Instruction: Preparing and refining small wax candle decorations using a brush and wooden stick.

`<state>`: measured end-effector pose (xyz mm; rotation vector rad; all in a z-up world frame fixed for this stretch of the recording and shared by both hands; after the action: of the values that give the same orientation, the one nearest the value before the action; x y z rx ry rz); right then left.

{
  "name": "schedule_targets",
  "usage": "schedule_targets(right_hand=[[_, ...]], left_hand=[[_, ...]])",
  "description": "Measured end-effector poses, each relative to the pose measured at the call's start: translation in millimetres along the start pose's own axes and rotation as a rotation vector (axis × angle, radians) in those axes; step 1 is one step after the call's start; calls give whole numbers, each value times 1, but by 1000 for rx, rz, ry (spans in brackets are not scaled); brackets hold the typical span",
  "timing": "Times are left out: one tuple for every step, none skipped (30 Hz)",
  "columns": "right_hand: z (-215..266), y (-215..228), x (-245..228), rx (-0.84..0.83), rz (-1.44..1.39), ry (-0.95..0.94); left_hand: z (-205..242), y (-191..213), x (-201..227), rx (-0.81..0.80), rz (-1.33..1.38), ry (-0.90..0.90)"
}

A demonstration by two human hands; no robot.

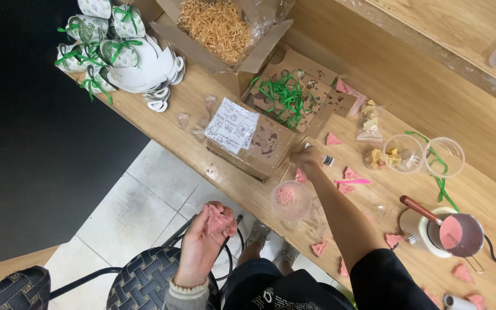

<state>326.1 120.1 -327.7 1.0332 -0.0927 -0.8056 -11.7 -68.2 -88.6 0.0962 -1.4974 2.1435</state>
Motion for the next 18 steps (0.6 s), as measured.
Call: schedule_targets(right_hand=[[3,2,0,11,-89,-6],[-21,-14,18,9,-90,-10],[-44,-34,34,-59,-347,0],[-67,-51,52,-123,-603,10],[-28,-20,41,-121,-604,6],[4,16,26,-139,-562,-30],[34,57,10,-157,-521,-66],[36,67,20,-146,-524,-67],[39,76,31,-172,-669,-89],[44,84,44,-197,-816,-114],[58,100,47,-186,-819,-116],[74,113,49,-229,-1003,-140],[90,127,50,-273,-1187,-160],[100,134,61,-255,-1194,-163],[109,144,66,-232,-1323,-37],[117,153,64,-211,-1454,102],[131,157,70,-197,-1466,110],[149,166,75,-168,-1607,274]], left_hand=[[0,-3,-1,-49,9,5],[-3,-5,-1,-47,8,8],[-6,-5,-3,-2,-29,25],[-8,-6,-5,42,-66,42],[-12,-7,-7,41,-66,48],[-17,-7,-9,66,-95,49],[-21,-8,-12,90,-123,51],[-27,-11,-16,80,-123,54],[-33,-15,-21,38,-127,65],[-38,-20,-28,-3,-131,79],[-45,-26,-34,-12,-131,86],[-52,-35,-41,-76,-130,109],[-59,-44,-48,-140,-130,133],[-64,-50,-57,-153,-130,147],[-68,-56,-65,-174,-175,152],[-75,-63,-68,-198,-230,150],[-78,-70,-73,-214,-240,156],[-79,-78,-82,-258,-227,196]])
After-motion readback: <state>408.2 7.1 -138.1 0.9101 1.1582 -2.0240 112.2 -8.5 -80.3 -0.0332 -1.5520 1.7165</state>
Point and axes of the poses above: each hand's wrist, its own z-axis away from the middle knuckle, its own y-axis out of the back of the hand, x = y × z, the point moved 5 cm from there along -z, towards the middle knuckle, and after that the axes turned 7 degrees about z, right-handed, at the moved point
